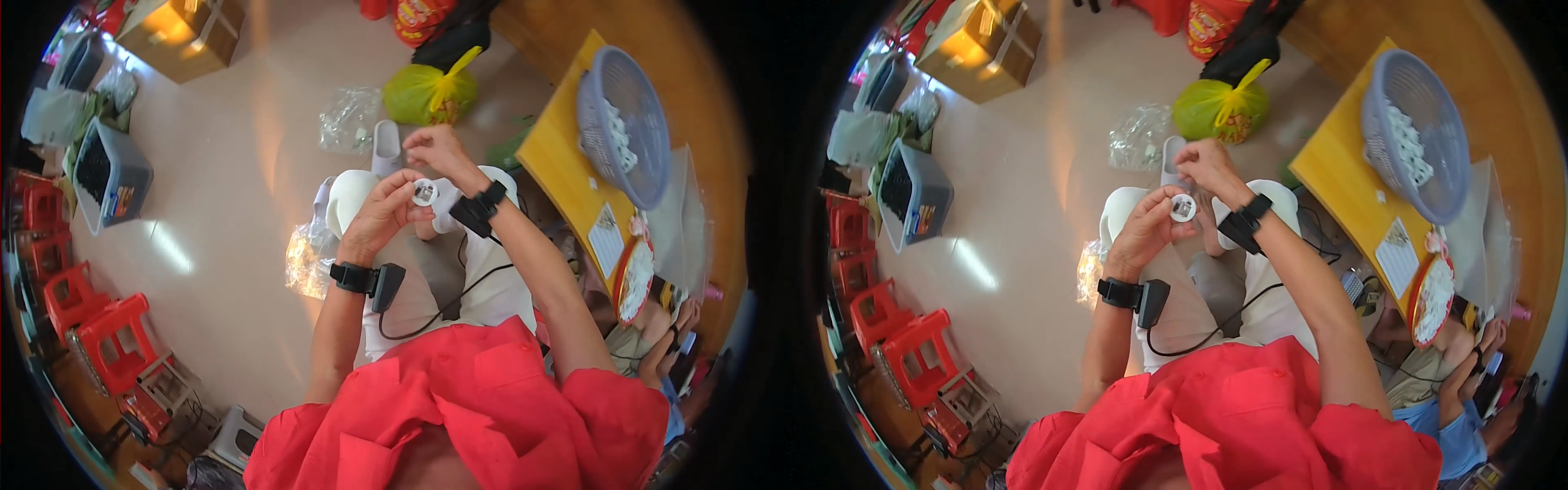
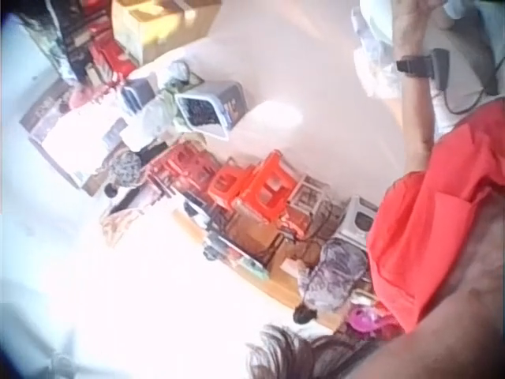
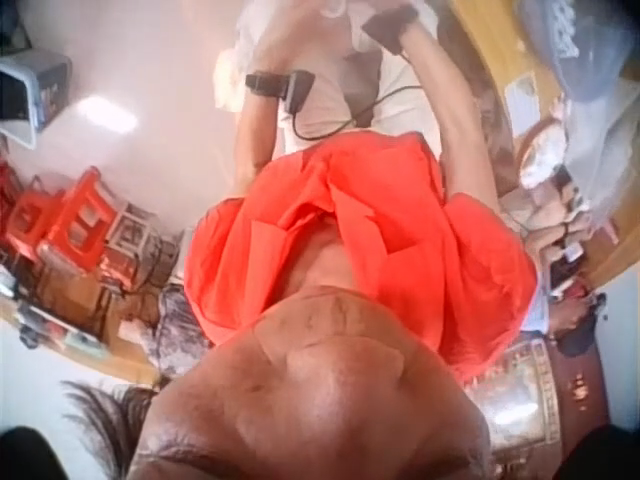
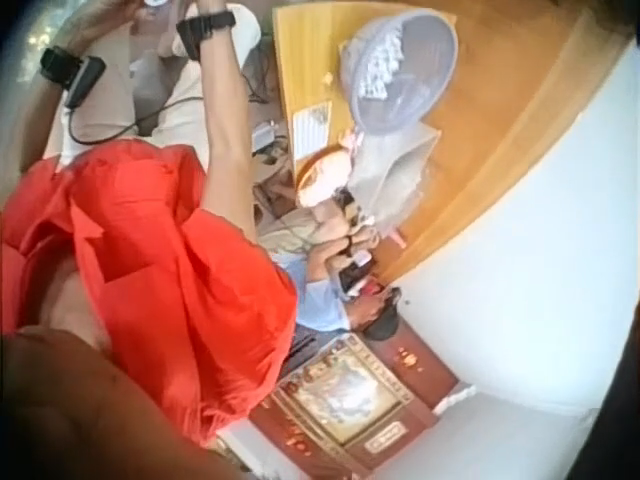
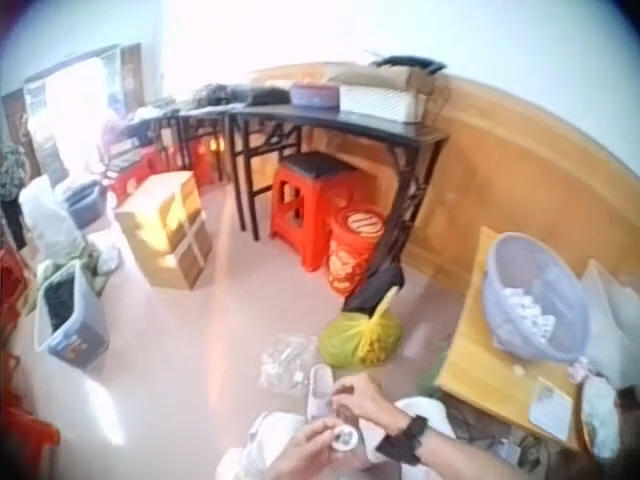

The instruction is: Assembling small white plastic eyelets or grommet components at a table.

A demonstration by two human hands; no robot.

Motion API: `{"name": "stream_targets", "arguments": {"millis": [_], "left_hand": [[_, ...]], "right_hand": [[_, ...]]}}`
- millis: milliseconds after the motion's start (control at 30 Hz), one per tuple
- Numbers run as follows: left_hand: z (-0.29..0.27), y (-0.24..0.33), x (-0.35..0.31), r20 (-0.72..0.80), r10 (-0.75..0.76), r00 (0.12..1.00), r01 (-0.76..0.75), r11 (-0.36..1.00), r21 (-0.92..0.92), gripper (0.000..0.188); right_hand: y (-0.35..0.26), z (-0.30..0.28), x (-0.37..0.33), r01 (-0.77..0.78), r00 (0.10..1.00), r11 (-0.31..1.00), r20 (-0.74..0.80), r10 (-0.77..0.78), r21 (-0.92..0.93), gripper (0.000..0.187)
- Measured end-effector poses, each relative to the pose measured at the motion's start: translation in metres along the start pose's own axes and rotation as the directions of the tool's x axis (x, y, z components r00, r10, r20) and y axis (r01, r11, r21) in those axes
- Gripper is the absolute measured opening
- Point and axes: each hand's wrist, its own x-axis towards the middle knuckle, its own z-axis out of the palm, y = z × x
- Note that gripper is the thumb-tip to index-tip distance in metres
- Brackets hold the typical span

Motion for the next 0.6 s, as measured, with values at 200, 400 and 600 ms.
{"name": "stream_targets", "arguments": {"millis": [200, 400, 600], "left_hand": [[0.071, -0.01, -0.007, 0.101, -0.018, 0.995, 0.02, 1.0, -0.014, 0.02], [0.14, -0.034, 0.003, 0.049, -0.083, 0.995, 0.076, 0.988, 0.137, 0.02], [0.213, -0.081, 0.029, 0.098, -0.249, 0.963, 0.206, 0.923, 0.325, 0.025]], "right_hand": [[-0.039, -0.057, -0.131, -0.017, 0.996, 0.994, -0.081, 0.026, 0.111, 0.014], [-0.047, -0.09, -0.224, 0.114, 0.918, 0.97, -0.396, -0.021, 0.213, 0.014], [-0.048, -0.125, -0.303, 0.379, 0.681, 0.915, -0.712, -0.175, 0.137, 0.013]]}}
